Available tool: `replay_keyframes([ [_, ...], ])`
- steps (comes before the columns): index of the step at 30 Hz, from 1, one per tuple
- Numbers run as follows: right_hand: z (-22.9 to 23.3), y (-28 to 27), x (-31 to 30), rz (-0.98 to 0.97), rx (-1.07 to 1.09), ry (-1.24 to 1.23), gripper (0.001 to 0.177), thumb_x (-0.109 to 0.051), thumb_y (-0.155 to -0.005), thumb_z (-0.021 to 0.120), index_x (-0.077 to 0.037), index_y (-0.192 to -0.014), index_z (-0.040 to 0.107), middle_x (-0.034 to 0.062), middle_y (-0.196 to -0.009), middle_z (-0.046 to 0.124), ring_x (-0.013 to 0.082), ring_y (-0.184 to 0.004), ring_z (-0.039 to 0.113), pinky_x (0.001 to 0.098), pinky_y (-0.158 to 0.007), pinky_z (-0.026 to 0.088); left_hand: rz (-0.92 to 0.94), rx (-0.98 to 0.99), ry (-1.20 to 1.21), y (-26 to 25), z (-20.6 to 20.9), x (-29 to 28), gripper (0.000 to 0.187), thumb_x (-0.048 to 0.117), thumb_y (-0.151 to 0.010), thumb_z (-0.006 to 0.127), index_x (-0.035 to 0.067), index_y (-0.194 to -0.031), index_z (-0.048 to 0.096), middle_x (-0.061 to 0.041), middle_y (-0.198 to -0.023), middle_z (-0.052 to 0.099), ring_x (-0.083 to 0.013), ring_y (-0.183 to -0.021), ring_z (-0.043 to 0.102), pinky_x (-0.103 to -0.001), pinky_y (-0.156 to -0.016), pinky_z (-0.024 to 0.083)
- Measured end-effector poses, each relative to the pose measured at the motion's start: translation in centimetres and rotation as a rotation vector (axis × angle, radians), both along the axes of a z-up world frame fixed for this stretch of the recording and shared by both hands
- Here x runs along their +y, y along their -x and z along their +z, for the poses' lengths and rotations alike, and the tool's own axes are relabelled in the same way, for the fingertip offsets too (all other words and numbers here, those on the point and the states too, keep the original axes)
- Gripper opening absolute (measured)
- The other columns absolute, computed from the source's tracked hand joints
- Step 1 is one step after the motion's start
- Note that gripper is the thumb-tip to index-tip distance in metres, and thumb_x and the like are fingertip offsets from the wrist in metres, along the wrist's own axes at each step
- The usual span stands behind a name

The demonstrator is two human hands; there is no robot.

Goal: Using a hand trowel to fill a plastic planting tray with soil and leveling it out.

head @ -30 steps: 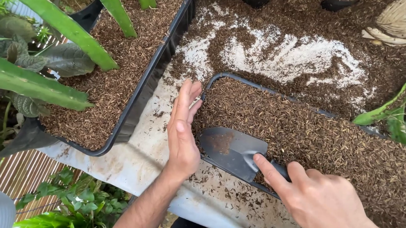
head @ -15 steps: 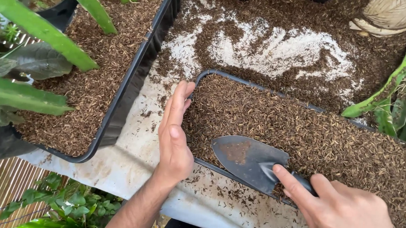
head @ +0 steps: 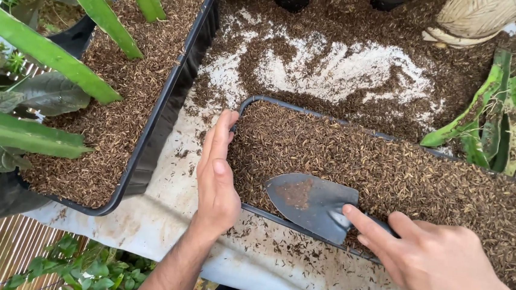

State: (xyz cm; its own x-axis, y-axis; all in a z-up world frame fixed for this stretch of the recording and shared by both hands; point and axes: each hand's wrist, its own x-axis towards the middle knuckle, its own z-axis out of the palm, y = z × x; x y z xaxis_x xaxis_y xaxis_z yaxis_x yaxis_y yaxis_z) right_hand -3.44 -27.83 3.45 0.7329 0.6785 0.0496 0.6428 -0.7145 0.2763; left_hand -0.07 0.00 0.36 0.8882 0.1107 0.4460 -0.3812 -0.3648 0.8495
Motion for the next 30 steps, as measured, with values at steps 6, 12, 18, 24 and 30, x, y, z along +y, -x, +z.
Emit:
replay_keyframes([
  [6, 1.1, -1.4, -0.2, -0.131, 0.021, -0.014, 0.049, -0.053, -0.078, 0.046, -0.043, -0.126, 0.045, -0.0101, -0.052, 0.047, 0.0072, -0.027, 0.047, 0.0308, -0.021, 0.039, 0.005, -0.023, -0.077, 0.0, -0.1, -0.1, 0.068, 0.054, -0.098, 0.005, 0.003, -0.139, 0.022, -0.020, -0.137, 0.041, -0.0283, -0.129, 0.041, -0.042, -0.110, 0.034],
  [12, 0.6, -1.7, 0.4, -0.077, 0.007, 0.103, 0.054, -0.051, -0.080, 0.045, -0.042, -0.132, 0.036, -0.0063, -0.055, 0.045, 0.0098, -0.029, 0.053, 0.0329, -0.021, 0.042, -0.011, 0.012, -0.114, 0.0, 0.6, -0.2, 0.070, 0.053, -0.097, 0.005, -0.001, -0.137, 0.024, -0.020, -0.137, 0.040, -0.0289, -0.129, 0.041, -0.040, -0.110, 0.033],
  [18, 0.6, -1.8, 0.0, -0.074, 0.076, 0.111, 0.056, -0.050, -0.081, 0.044, -0.037, -0.134, 0.035, -0.0067, -0.055, 0.049, 0.0100, -0.029, 0.055, 0.0320, -0.020, 0.042, -0.018, -0.008, -0.137, 0.0, 0.5, 0.0, 0.065, 0.048, -0.098, 0.007, -0.001, -0.138, 0.024, -0.021, -0.136, 0.041, -0.0287, -0.128, 0.041, -0.040, -0.110, 0.033],
  [24, 2.0, -2.7, -0.4, -0.246, 0.242, 0.126, 0.050, -0.055, -0.080, 0.037, -0.049, -0.130, 0.035, -0.0104, -0.058, 0.055, 0.0188, -0.036, 0.061, 0.0382, -0.029, 0.049, -0.012, 0.015, -0.129, 0.0, 0.1, -0.1, 0.069, 0.050, -0.096, 0.006, -0.002, -0.137, 0.024, -0.021, -0.138, 0.039, -0.0287, -0.129, 0.040, -0.039, -0.109, 0.033],
  [30, 1.8, -4.7, 0.4, -0.233, 0.208, 0.080, 0.049, -0.055, -0.080, 0.038, -0.048, -0.129, 0.039, -0.0102, -0.061, 0.058, 0.0180, -0.037, 0.062, 0.0367, -0.030, 0.049, -0.021, 0.017, -0.134, -0.2, 0.0, -0.2, 0.070, 0.052, -0.096, 0.005, -0.003, -0.136, 0.025, -0.022, -0.138, 0.038, -0.0299, -0.130, 0.040, -0.039, -0.109, 0.033],
])
